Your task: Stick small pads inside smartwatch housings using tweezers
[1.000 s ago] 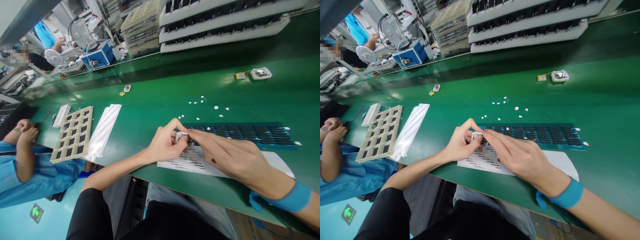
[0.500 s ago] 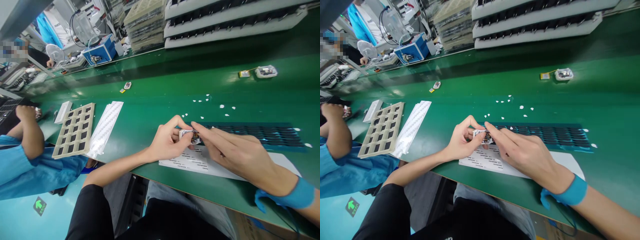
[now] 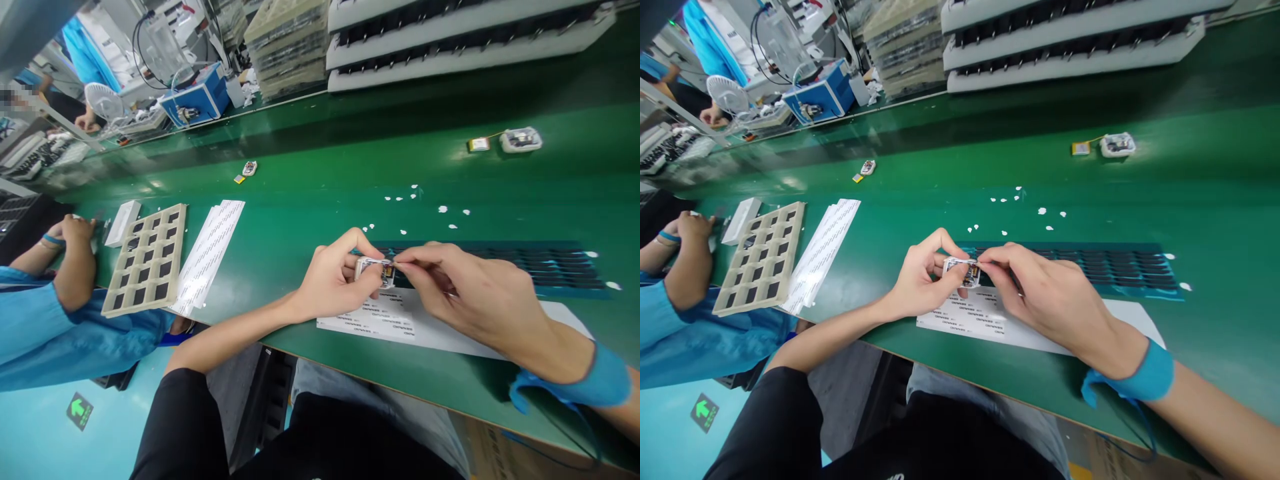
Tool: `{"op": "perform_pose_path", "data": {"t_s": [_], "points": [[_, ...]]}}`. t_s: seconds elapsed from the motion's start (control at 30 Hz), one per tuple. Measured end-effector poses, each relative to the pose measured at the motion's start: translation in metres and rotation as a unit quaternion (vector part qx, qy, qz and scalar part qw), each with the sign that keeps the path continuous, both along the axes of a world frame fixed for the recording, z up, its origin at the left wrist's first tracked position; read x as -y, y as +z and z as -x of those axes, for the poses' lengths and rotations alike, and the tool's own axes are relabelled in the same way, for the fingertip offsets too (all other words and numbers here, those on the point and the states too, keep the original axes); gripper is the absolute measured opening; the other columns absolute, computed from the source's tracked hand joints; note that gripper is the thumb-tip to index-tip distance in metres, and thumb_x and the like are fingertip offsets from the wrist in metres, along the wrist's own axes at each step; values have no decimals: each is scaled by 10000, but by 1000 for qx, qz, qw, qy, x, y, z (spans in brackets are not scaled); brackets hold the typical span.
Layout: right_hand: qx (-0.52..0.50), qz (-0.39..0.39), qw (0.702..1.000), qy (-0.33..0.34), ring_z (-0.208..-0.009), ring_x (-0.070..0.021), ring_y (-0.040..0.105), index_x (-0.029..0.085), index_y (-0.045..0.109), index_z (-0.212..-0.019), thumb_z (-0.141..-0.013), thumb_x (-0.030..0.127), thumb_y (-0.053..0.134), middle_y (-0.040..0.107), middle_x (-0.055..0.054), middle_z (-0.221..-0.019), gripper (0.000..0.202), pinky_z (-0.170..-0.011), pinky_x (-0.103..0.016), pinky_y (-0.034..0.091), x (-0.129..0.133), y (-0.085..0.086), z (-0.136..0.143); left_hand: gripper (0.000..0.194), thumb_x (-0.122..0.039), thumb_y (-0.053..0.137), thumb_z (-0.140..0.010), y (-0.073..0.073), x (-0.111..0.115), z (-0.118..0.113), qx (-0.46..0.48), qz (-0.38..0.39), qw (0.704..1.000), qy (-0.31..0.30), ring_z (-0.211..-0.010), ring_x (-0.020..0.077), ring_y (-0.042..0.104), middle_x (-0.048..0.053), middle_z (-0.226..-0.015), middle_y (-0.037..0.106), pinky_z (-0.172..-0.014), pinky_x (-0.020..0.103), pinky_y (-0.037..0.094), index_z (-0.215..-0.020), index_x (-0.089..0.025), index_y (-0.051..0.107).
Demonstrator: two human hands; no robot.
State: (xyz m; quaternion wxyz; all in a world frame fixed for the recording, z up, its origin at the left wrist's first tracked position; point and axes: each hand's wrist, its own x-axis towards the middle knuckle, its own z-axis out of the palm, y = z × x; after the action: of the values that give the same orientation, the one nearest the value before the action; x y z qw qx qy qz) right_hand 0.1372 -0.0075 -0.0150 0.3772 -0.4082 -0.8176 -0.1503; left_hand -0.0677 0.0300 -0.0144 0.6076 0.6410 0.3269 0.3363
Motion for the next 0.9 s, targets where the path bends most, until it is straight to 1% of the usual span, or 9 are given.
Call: {"op": "perform_pose_path", "data": {"t_s": [0.13,0.27,0.4,0.5,0.57,0.63,0.73,0.83,0.9], "points": [[19,-23,999,9,-477,-44,584,201,615,-1068,-1107,166,577,773,51,-789,64,-493,-197,426,2,3,2,185,-310,656,-885,3,3,2,-30,-39,999,-10,-470,71,590,-79,-589,608,-440,158,395,-972,-232,512],[55,-51,997,15,-585,-71,685,206,667,-1044,-1069,122,623,790,40,-804,98,-535,-217,473,3,2,-2,186,-308,633,-894,1,7,0,-59,-82,995,-10,-425,45,454,-119,-543,526,-429,163,321,-985,-239,487],[97,-71,993,16,-536,-68,637,236,734,-1115,-1031,64,617,766,73,-754,224,-509,-232,469,5,0,-5,205,-346,646,-892,-3,8,-3,-35,-96,995,10,-407,30,386,-131,-510,473,-420,161,278,-913,-242,471],[20,-32,999,14,-576,-72,681,227,736,-1117,-1056,81,590,770,61,-750,215,-500,-215,458,5,2,-3,211,-362,656,-902,-5,7,-3,-12,-75,997,29,-413,35,448,-94,-545,571,-426,162,325,-899,-235,488],[-21,13,1000,12,-535,-62,651,207,742,-1092,-1090,120,553,754,53,-718,207,-486,-202,445,5,4,0,208,-375,651,-923,-5,6,-1,-10,-70,997,28,-417,34,477,-52,-619,675,-433,163,355,-915,-227,506],[-49,79,995,38,-488,-56,603,200,756,-1079,-1127,183,513,723,54,-674,249,-479,-197,441,4,7,3,201,-380,645,-941,-4,5,0,-16,-84,996,15,-423,32,484,-37,-665,716,-439,162,355,-936,-222,522],[-84,161,980,86,-472,-66,573,196,764,-1058,-1148,268,501,707,43,-660,287,-480,-211,434,3,11,3,169,-356,632,-947,-3,5,1,-27,-127,992,-6,-427,40,453,-80,-572,611,-435,163,324,-931,-225,527],[-94,163,977,102,-489,-58,557,196,732,-987,-1129,265,540,725,33,-702,249,-494,-204,418,3,14,0,157,-329,616,-945,-3,6,2,-27,-166,986,-20,-414,29,378,-115,-529,501,-426,160,290,-892,-231,504],[-109,192,967,126,-488,-48,521,197,703,-948,-1112,254,571,682,48,-666,219,-490,-187,397,3,17,-3,149,-301,619,-943,-2,7,2,-14,-183,983,-24,-416,21,363,-117,-547,506,-426,159,283,-891,-231,499]]}}
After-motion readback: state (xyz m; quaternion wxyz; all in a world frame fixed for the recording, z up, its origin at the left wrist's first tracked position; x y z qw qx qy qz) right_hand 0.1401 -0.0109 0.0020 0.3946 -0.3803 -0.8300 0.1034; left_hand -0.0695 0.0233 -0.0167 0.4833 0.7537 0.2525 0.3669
